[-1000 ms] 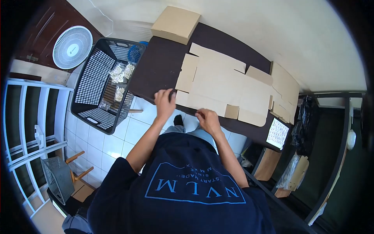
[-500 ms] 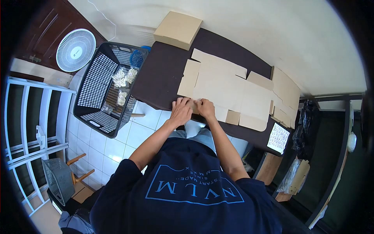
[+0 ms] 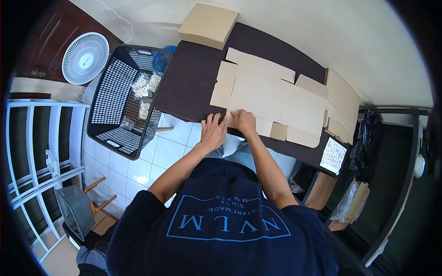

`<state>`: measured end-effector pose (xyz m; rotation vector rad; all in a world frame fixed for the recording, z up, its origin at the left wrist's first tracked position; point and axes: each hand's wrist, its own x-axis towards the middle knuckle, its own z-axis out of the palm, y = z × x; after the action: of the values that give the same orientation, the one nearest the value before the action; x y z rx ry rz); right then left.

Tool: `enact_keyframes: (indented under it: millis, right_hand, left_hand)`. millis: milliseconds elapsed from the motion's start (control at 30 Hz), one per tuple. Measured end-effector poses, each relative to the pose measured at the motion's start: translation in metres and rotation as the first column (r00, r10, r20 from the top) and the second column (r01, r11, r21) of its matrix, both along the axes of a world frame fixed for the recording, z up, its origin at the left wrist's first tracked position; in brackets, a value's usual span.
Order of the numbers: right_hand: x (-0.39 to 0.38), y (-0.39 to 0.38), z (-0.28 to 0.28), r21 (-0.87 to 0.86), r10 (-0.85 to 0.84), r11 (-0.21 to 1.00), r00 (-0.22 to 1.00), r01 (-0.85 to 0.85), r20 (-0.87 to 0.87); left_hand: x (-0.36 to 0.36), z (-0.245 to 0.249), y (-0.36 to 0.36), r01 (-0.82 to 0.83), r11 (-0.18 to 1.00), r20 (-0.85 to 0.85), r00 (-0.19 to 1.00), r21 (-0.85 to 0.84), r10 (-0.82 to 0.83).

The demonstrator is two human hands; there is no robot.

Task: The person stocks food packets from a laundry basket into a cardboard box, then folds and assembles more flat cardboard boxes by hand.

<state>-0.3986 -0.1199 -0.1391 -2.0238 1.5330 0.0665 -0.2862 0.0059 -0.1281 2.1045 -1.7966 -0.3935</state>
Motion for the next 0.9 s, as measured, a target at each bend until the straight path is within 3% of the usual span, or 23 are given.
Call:
enact_keyframes:
  millis: [133, 267, 300, 333, 400, 433, 467, 533, 600, 633, 667, 700, 733, 767, 800, 867, 900]
  right_hand:
    - [-0.003, -0.004, -0.004, -0.002, 0.045, 0.999, 0.999, -0.045, 0.009]
    - [-0.006, -0.009, -0.01, -0.002, 0.091, 0.996, 0.996, -0.091, 0.008]
    - [-0.006, -0.01, -0.01, 0.001, 0.106, 0.994, 0.994, -0.106, 0.011]
    - [-0.007, -0.007, -0.01, -0.005, 0.101, 0.995, 0.995, -0.101, 0.012]
    - [-0.01, -0.006, -0.008, -0.026, 0.031, 0.999, 0.988, -0.028, 0.149]
    - [-0.013, -0.006, -0.005, 0.07, 0.013, 0.997, 0.967, -0.032, 0.253]
    - [-0.013, -0.003, -0.003, 0.071, 0.006, 0.997, 0.967, -0.024, 0.255]
    - [-0.006, 0.005, 0.002, 0.429, -0.283, 0.903, 0.718, -0.024, 0.636]
    - [-0.001, 0.011, 0.025, 0.609, -0.236, 0.77, 0.803, -0.189, 0.547]
    - [0.003, 0.011, 0.037, 0.638, -0.078, 0.724, 0.888, -0.262, 0.453]
    - [0.002, 0.015, 0.022, 0.64, -0.079, 0.721, 0.887, -0.265, 0.456]
    - [0.0, 0.019, -0.005, 0.311, 0.158, 0.848, 0.764, -0.429, 0.625]
    - [0.0, 0.014, -0.011, -0.072, 0.423, 0.851, 0.597, -0.521, 0.682]
    - [-0.004, 0.002, -0.018, 0.153, 0.268, 0.828, 0.621, -0.539, 0.737]
    - [-0.01, -0.015, -0.017, 0.157, 0.264, 0.825, 0.615, -0.543, 0.743]
    - [-0.026, -0.061, -0.014, 0.472, -0.1, 0.825, 0.741, -0.311, 0.664]
    - [-0.035, -0.083, -0.013, 0.414, -0.159, 0.9, 0.781, -0.137, 0.604]
  left_hand:
    - [0.0, 0.008, 0.01, 0.005, 1.0, -0.048, 0.999, 0.024, -0.004]
    - [-0.002, 0.024, 0.024, 0.102, 0.983, -0.111, 0.99, 0.152, -0.086]
    - [-0.004, 0.026, 0.028, 0.137, 0.983, 0.003, 0.99, 0.121, -0.138]
    - [-0.004, 0.028, 0.031, 0.141, 0.983, 0.005, 0.99, 0.116, -0.143]
    - [0.001, 0.03, 0.026, 0.074, 0.985, -0.418, 0.908, 0.154, -0.003]
    - [0.006, 0.048, 0.019, 0.002, 0.998, -0.601, 0.799, 0.055, 0.031]
    - [0.013, 0.06, 0.01, 0.01, 0.998, -0.599, 0.8, 0.055, 0.025]
    - [0.032, 0.079, -0.017, -0.118, 0.991, -0.768, 0.64, -0.063, 0.027]
    - [0.042, 0.099, -0.048, -0.179, 0.97, -0.727, 0.686, -0.166, 0.002]
    - [0.048, 0.099, -0.067, -0.165, 0.968, -0.703, 0.711, -0.19, -0.017]
    - [0.049, 0.1, -0.085, -0.165, 0.968, -0.701, 0.713, -0.187, -0.014]
    - [0.045, 0.106, -0.105, -0.165, 0.975, -0.691, 0.723, -0.146, 0.019]
    - [0.044, 0.109, -0.127, -0.169, 0.98, -0.679, 0.733, -0.109, 0.051]
    - [0.045, 0.1, -0.147, -0.173, 0.979, -0.675, 0.736, -0.105, 0.057]
    - [0.047, 0.077, -0.165, -0.224, 0.975, -0.706, 0.691, -0.004, 0.155]
    - [0.059, 0.026, -0.201, -0.27, 0.958, -0.718, 0.647, 0.1, 0.257]
    - [0.068, -0.003, -0.217, -0.381, 0.924, -0.56, 0.76, 0.028, 0.33]
